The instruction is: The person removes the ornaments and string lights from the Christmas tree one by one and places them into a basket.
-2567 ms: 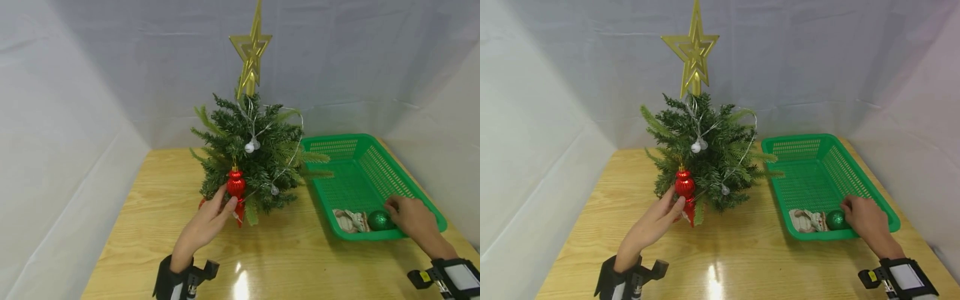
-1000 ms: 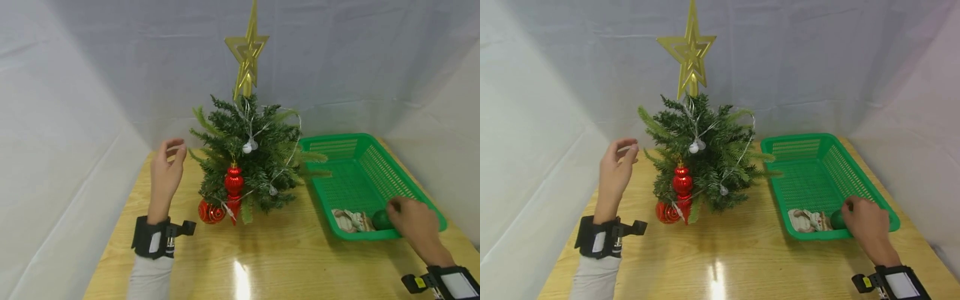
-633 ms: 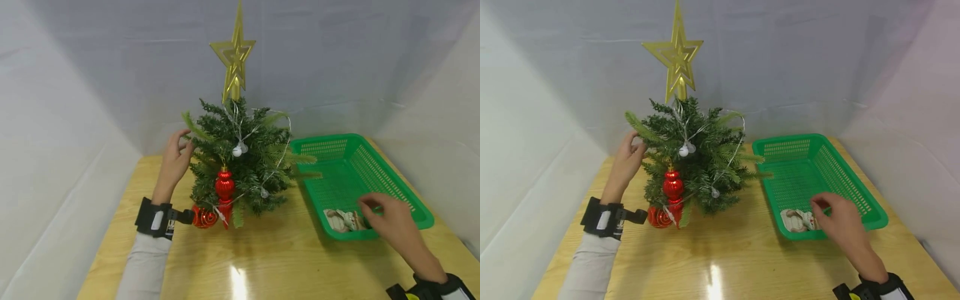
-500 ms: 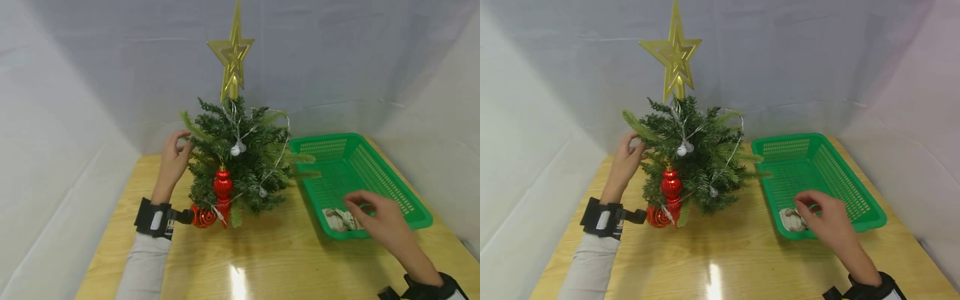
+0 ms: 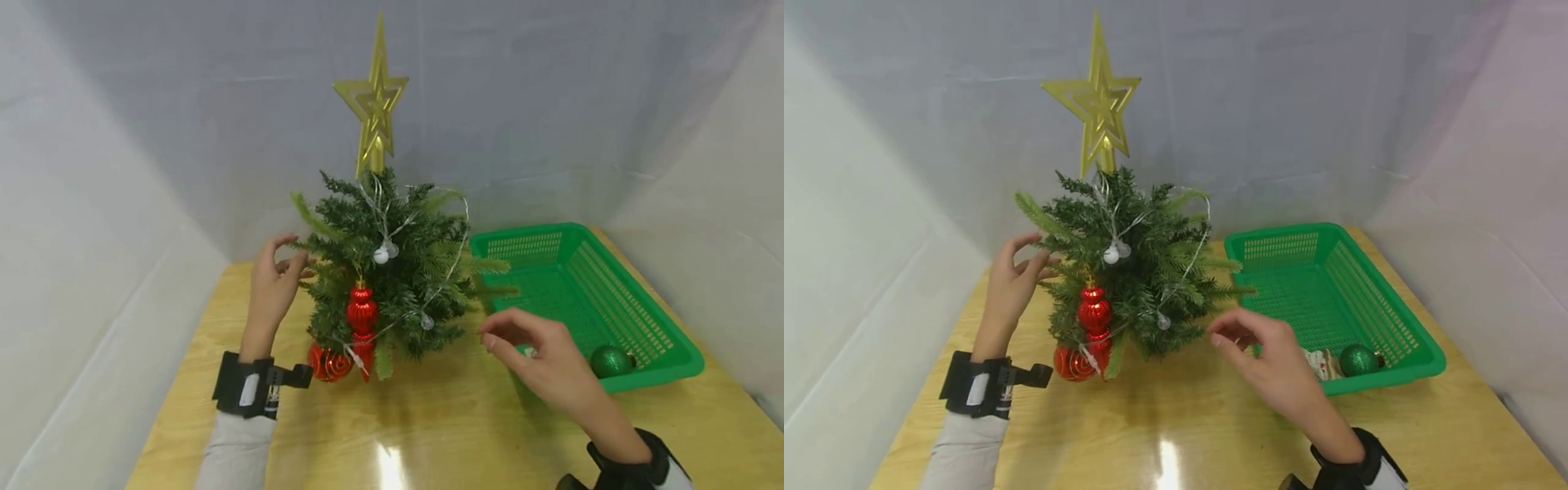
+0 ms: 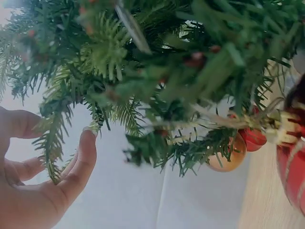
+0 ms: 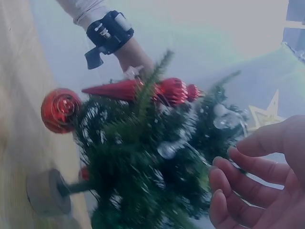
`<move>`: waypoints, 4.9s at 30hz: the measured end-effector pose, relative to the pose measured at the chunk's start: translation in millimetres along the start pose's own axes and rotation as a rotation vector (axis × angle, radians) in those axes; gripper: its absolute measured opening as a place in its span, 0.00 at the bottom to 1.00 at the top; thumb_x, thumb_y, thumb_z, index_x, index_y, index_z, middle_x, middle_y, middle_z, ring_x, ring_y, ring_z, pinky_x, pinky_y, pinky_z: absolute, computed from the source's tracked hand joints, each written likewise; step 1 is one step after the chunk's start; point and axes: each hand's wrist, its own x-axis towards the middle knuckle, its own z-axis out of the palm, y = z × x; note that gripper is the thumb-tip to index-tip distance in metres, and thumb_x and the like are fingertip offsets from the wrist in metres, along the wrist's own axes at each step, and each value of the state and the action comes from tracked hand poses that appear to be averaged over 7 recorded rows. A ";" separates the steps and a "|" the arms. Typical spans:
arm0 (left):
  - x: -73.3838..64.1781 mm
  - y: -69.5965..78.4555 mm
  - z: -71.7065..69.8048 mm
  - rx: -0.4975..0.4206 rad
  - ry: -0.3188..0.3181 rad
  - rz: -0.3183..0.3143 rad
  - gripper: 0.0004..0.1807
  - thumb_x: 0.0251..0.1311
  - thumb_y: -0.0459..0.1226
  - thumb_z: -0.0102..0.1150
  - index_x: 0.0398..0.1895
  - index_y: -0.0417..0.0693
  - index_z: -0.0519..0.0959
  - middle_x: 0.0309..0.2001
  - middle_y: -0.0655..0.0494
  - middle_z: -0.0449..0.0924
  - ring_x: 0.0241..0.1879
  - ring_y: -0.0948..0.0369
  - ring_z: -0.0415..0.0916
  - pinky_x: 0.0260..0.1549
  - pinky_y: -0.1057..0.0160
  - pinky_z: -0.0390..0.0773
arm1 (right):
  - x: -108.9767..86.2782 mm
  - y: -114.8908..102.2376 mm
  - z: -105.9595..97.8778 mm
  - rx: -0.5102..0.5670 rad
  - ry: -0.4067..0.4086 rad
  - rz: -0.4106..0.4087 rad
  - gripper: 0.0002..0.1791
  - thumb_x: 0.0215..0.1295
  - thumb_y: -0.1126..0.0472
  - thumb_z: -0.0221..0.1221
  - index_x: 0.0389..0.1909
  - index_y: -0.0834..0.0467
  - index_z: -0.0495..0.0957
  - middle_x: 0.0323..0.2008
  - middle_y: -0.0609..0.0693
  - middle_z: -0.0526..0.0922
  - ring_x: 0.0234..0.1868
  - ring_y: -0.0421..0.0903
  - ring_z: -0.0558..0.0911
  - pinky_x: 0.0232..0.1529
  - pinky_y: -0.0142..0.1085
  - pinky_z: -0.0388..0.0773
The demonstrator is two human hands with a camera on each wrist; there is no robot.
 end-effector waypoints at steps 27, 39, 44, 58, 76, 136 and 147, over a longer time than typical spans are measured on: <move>-18.2 -24.1 -12.3 -0.135 0.113 0.421 0.14 0.67 0.24 0.47 0.54 0.31 0.75 0.52 0.38 0.74 0.18 0.66 0.80 0.18 0.71 0.80 | 13.1 -31.9 55.3 -0.061 0.258 0.019 0.07 0.68 0.63 0.58 0.44 0.57 0.81 0.41 0.46 0.82 0.39 0.41 0.80 0.37 0.34 0.78; -31.4 -25.9 -8.4 -0.177 0.214 0.513 0.11 0.66 0.22 0.46 0.44 0.29 0.79 0.30 0.41 0.78 0.14 0.65 0.76 0.16 0.71 0.79 | 37.3 -40.0 54.0 -0.133 0.295 -0.087 0.11 0.67 0.64 0.60 0.48 0.58 0.80 0.45 0.47 0.80 0.41 0.42 0.77 0.41 0.35 0.76; -32.3 -29.9 -7.6 -0.197 0.230 0.568 0.10 0.63 0.20 0.46 0.41 0.28 0.79 0.25 0.42 0.77 0.14 0.65 0.75 0.16 0.71 0.78 | 54.4 -47.0 54.9 -0.148 0.320 -0.126 0.12 0.67 0.63 0.59 0.50 0.58 0.80 0.49 0.49 0.79 0.44 0.43 0.76 0.42 0.39 0.74; -38.1 -24.4 -8.6 -0.260 0.194 0.548 0.11 0.60 0.18 0.45 0.34 0.27 0.79 0.29 0.43 0.77 0.17 0.67 0.77 0.17 0.71 0.79 | 76.2 -52.1 62.7 -0.147 0.361 -0.115 0.06 0.64 0.62 0.64 0.39 0.59 0.84 0.44 0.52 0.82 0.49 0.49 0.78 0.47 0.50 0.74; -39.4 -27.9 -7.5 -0.221 0.182 0.462 0.10 0.58 0.17 0.45 0.33 0.27 0.78 0.31 0.40 0.75 0.17 0.67 0.76 0.17 0.71 0.79 | 84.6 -59.0 64.0 -0.143 0.436 -0.170 0.03 0.63 0.66 0.62 0.37 0.60 0.81 0.36 0.52 0.79 0.38 0.47 0.76 0.40 0.46 0.72; -45.1 -22.4 -14.1 -0.197 0.169 0.430 0.10 0.60 0.19 0.45 0.34 0.29 0.79 0.34 0.41 0.75 0.19 0.65 0.77 0.18 0.70 0.80 | 110.2 -81.8 41.8 -0.305 0.162 -0.611 0.09 0.64 0.79 0.53 0.39 0.63 0.72 0.37 0.55 0.77 0.36 0.46 0.73 0.35 0.36 0.69; -46.9 -22.1 -14.1 -0.203 0.158 0.433 0.10 0.61 0.19 0.45 0.35 0.29 0.79 0.34 0.41 0.75 0.19 0.66 0.77 0.18 0.68 0.81 | 97.7 -63.2 39.4 0.229 0.194 -0.427 0.11 0.71 0.63 0.51 0.36 0.69 0.67 0.37 0.52 0.71 0.34 0.44 0.68 0.33 0.34 0.64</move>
